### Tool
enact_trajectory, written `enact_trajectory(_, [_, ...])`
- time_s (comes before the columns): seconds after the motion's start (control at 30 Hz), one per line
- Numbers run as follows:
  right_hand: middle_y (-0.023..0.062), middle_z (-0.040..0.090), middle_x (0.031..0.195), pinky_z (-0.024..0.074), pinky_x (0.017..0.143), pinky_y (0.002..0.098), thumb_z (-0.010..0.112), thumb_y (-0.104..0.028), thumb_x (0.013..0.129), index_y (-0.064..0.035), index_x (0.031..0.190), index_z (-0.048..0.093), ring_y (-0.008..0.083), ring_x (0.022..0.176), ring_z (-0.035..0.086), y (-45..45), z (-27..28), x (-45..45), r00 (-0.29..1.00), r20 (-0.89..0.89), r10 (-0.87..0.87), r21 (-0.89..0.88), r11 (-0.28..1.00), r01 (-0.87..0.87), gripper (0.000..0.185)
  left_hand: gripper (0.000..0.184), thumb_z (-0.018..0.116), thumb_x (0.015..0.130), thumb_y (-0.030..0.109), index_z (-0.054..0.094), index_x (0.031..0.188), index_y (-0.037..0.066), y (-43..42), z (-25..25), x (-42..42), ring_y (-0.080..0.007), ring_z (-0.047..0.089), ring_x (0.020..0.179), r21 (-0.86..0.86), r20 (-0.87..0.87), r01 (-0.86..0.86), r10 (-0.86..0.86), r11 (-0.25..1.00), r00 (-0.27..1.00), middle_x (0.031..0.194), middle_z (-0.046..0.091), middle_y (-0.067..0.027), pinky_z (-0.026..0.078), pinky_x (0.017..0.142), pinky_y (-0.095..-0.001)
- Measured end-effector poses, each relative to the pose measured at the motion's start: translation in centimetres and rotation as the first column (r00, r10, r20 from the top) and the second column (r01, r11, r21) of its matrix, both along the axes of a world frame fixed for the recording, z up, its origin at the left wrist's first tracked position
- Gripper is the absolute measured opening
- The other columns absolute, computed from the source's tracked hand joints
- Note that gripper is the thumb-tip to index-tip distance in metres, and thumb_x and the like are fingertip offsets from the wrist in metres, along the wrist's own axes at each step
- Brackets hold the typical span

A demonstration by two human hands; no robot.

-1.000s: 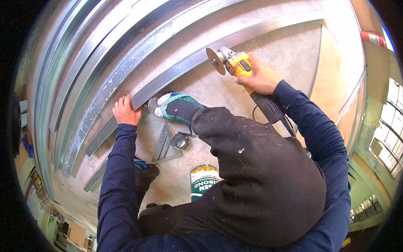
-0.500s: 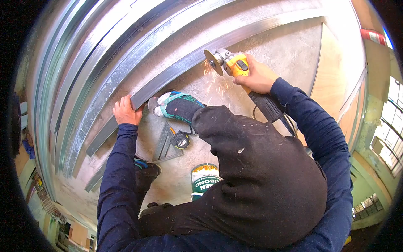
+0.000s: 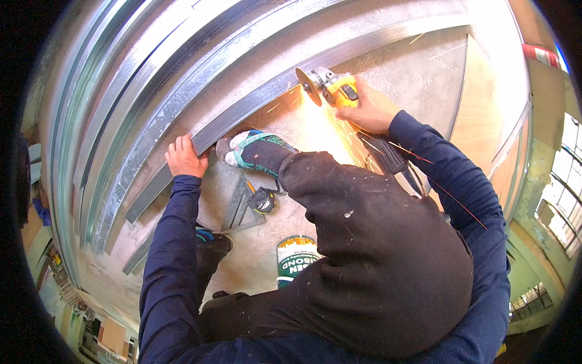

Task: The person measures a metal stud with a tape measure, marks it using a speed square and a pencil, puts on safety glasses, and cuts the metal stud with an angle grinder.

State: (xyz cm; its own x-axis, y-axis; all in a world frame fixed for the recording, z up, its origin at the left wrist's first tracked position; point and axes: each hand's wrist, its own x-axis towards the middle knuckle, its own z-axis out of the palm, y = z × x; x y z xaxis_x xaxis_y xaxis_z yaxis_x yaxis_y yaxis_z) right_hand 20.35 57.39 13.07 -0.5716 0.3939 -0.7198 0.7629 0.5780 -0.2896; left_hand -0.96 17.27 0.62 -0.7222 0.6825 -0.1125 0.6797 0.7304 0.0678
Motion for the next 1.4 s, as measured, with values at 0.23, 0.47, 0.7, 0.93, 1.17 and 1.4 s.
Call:
enact_trajectory(0.23, [0.0342, 0.059, 0.126, 0.0509, 0.096, 0.0417, 0.072, -0.041, 0.081, 0.0081, 0.145, 0.032, 0.0408, 0.111, 0.064, -0.4, 0.3, -0.7, 0.999, 0.035, -0.024, 0.029, 0.999, 0.023, 0.09, 0.065, 0.09, 0.062, 0.037, 0.061, 0.114, 0.011, 0.0, 0.0, -0.1, -0.0287, 0.055, 0.1, 0.003, -0.007, 0.003, -0.003, 1.0, 1.0, 0.107, 0.058, -0.0061, 0.042, 0.083, -0.0434])
enact_trajectory(0.47, [0.0326, 0.061, 0.121, 0.0539, 0.089, 0.0403, 0.072, -0.042, 0.081, 0.0049, 0.147, 0.03, 0.0396, 0.104, 0.067, 0.7, -0.2, 0.1, 0.999, -0.048, 0.013, -0.074, 0.997, -0.017, 0.091, 0.068, 0.091, 0.058, 0.048, 0.061, 0.106, 0.01, 0.2, -0.1, -0.8, -0.0287, 0.057, 0.097, -0.017, -0.001, 0.011, -0.011, 1.0, 1.0, 0.105, 0.058, -0.0067, 0.044, 0.08, -0.0425])
enact_trajectory(0.7, [0.0312, 0.062, 0.12, 0.0553, 0.087, 0.0401, 0.072, -0.044, 0.08, 0.0051, 0.147, 0.032, 0.0381, 0.101, 0.068, 0.1, 0.9, 0.3, 0.994, -0.101, -0.043, 0.012, 0.999, 0.044, 0.092, 0.073, 0.09, 0.057, 0.054, 0.061, 0.104, 0.006, 1.0, 1.1, -2.6, -0.032, 0.061, 0.096, -0.063, 0.132, 0.017, -0.008, 0.998, 0.991, 0.1, 0.061, -0.0107, 0.047, 0.08, -0.0446])
enact_trajectory(0.93, [0.033, 0.06, 0.125, 0.0554, 0.088, 0.0397, 0.071, -0.047, 0.079, 0.0065, 0.153, 0.024, 0.0397, 0.104, 0.068, 0.1, -0.1, 0.6, 0.996, -0.09, -0.02, 0.004, 1.0, 0.021, 0.102, 0.08, 0.09, 0.056, 0.061, 0.063, 0.107, 0.005, 1.4, 1.3, -4.1, -0.0333, 0.065, 0.1, -0.108, 0.236, 0.01, 0.016, 0.994, 0.972, 0.103, 0.065, -0.0145, 0.052, 0.084, -0.0447])
enact_trajectory(1.17, [0.0341, 0.06, 0.125, 0.0552, 0.089, 0.0396, 0.07, -0.047, 0.08, 0.0064, 0.154, 0.023, 0.0413, 0.103, 0.068, -0.2, 0.1, 0.3, 0.998, -0.053, -0.023, 0.028, 0.999, 0.024, 0.102, 0.085, 0.088, 0.056, 0.065, 0.063, 0.111, 0.005, 1.5, 1.5, -4.0, -0.032, 0.065, 0.1, -0.14, 0.234, 0.008, 0.025, 0.99, 0.972, 0.103, 0.064, -0.0136, 0.052, 0.086, -0.0438])
enact_trajectory(1.4, [0.0325, 0.062, 0.121, 0.0553, 0.087, 0.0406, 0.072, -0.044, 0.08, 0.0056, 0.153, 0.024, 0.0395, 0.103, 0.068, 0.0, -0.8, 0.4, 0.992, -0.128, -0.016, 0.025, 0.999, 0.02, 0.1, 0.086, 0.088, 0.056, 0.066, 0.064, 0.112, 0.005, 1.7, 1.8, -4.0, -0.0318, 0.065, 0.101, -0.157, 0.263, 0.001, 0.04, 0.988, 0.964, 0.103, 0.064, -0.0137, 0.052, 0.086, -0.0438])
